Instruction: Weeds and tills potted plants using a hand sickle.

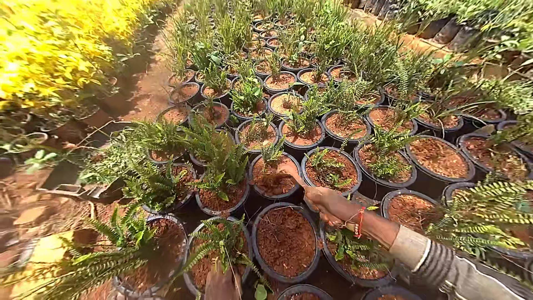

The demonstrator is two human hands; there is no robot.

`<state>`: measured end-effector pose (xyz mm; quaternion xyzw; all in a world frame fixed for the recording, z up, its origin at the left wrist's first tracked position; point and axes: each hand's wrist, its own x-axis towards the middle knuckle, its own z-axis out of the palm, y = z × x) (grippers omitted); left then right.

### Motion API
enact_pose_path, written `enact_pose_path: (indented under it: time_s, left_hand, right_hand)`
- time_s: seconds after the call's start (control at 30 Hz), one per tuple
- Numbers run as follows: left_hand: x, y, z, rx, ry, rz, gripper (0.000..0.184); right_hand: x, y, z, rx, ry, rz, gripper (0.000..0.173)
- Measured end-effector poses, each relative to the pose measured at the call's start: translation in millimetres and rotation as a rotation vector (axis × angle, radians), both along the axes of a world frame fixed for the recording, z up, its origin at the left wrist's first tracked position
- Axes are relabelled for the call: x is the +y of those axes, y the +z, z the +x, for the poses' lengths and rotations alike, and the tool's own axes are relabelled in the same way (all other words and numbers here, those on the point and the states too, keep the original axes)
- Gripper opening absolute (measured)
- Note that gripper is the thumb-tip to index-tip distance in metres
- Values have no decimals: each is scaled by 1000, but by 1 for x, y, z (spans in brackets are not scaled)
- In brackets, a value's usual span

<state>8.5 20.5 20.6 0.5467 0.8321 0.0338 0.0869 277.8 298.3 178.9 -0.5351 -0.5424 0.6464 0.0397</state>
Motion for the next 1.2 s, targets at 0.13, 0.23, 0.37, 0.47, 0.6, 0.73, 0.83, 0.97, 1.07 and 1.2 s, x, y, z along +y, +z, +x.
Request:
enact_pose_path:
  time_s: [0.13,0.23,0.37,0.47,0.6,0.73,0.83,0.97,1.07,1.2]
  left_hand:
    - [-4,-1,3,16,0,4,40]
    - [-2,8,4,-45,34,-52,41]
    - [0,3,1,-15,13,-71,43]
    - [-3,2,3,2,8,-59,42]
    - [-3,2,3,-5,4,1,40]
    - [-2,0,4,16,10,-16,42]
    - [-3,2,4,-13,28,-83,44]
    - [-5,6,4,-39,29,-51,40]
    - [-3,4,4,-21,13,-5,40]
    - [-1,6,6,8,25,-115,44]
  right_hand:
    - [-6,-8,-16,-390,336,285,44]
    - [-3,-38,-32,-309,312,225,44]
    - [-4,-19,-16,-161,125,167,38]
    - [-12,-7,-14,-366,261,447,43]
    - [-18,-10,-15,-501,391,590,51]
    - [-31,5,-17,-536,500,742,60]
    - [-31,4,-48,-657,622,760,55]
    - [-1,-36,-79,-649,634,686,42]
    - [9,-16,-67,-531,476,586,43]
    - [-5,17,-77,-644,507,705,42]
